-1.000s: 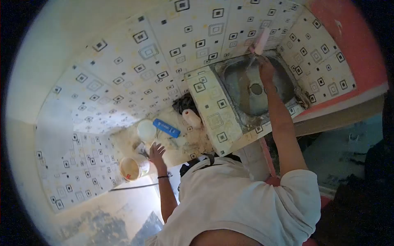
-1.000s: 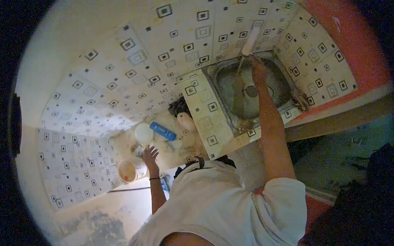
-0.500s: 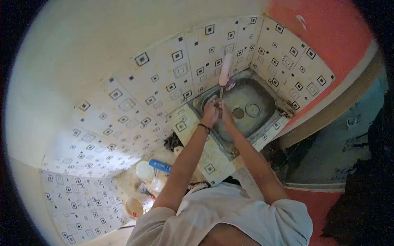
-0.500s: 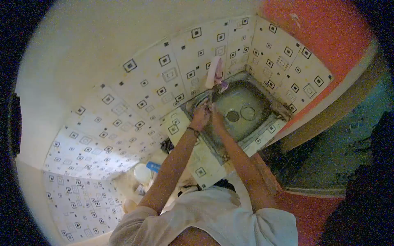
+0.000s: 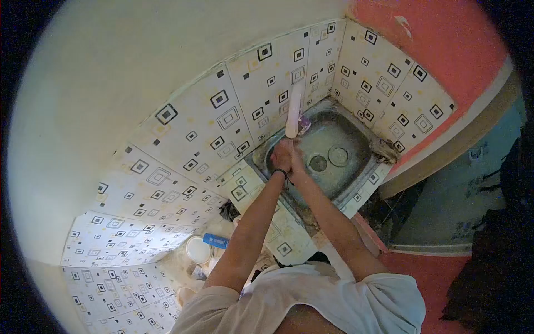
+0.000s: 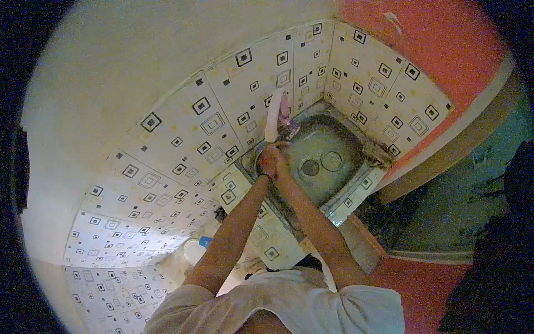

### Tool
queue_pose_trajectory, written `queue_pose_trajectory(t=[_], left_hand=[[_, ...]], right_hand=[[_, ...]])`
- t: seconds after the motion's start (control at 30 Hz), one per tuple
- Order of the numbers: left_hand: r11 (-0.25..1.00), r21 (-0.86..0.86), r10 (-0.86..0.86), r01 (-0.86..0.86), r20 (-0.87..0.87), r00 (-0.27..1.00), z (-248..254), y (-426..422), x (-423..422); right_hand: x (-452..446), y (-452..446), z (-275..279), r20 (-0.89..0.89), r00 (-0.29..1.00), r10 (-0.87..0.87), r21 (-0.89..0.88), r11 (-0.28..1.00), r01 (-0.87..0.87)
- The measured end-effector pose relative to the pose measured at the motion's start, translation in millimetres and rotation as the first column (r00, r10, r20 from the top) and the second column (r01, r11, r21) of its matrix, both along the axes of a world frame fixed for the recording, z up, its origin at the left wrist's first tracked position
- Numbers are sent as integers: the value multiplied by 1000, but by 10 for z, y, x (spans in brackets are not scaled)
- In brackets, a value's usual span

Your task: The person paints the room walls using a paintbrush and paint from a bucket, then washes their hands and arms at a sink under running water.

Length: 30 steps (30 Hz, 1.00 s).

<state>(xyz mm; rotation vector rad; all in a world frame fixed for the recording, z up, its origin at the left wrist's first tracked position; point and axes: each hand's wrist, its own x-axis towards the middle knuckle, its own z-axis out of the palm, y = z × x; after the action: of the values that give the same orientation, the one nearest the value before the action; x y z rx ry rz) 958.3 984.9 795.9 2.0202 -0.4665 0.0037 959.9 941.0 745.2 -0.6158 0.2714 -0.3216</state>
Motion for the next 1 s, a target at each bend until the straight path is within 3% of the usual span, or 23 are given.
queue_pose_trajectory(t=[0.03, 0.07, 0.13, 0.2, 0.4, 0.47, 0.53, 0.63, 0.7, 0.8, 0.9, 1.0], left_hand=[[1000, 0, 15, -15, 27, 1000, -48, -5, 31], [972, 187, 114, -145, 165, 980, -226, -95, 44], [939, 248, 170, -236, 260, 950, -459, -195, 76], [990, 30, 135, -141, 157, 978, -73, -222, -7], [954, 118, 287, -274, -117, 951, 594, -165, -323], [976, -116, 130, -182, -357, 925, 794, -71, -368], [968, -182, 103, -174, -345, 933, 735, -5, -495], [969, -30, 248, -247, 100, 963, 315, -38, -655], [951, 35, 268, -308, 410, 872, 182, -61, -741], [978, 195, -40, -76, 531, 846, 244, 1, -832], [912, 299, -390, 282, 413, 823, 231, 169, -598], [948, 88, -319, 307, 322, 892, 224, 288, -243]], right_hand=[[32, -9, -38, 4, 1000, -7, -4, 1000, 7], [33, -45, -6, 7, 1000, -14, -1, 1000, 14], [-9, -300, 131, -18, 992, 123, 11, 992, -123], [-12, -446, 287, -33, 964, 262, 22, 965, -262], [-76, -255, 267, -43, 972, 230, 51, 972, -228], [-115, -181, 212, -44, 979, 200, 47, 979, -197], [-223, -80, 176, -54, 980, 192, 46, 981, -190], [-411, -44, 285, -57, 965, 256, 60, 966, -252], [-488, -143, 393, -51, 950, 309, 61, 950, -306], [-507, -257, 509, -41, 930, 366, 68, 930, -362], [-488, -248, 564, -32, 921, 389, 67, 920, -386], [-498, -230, 582, -31, 924, 382, 68, 923, -380]])
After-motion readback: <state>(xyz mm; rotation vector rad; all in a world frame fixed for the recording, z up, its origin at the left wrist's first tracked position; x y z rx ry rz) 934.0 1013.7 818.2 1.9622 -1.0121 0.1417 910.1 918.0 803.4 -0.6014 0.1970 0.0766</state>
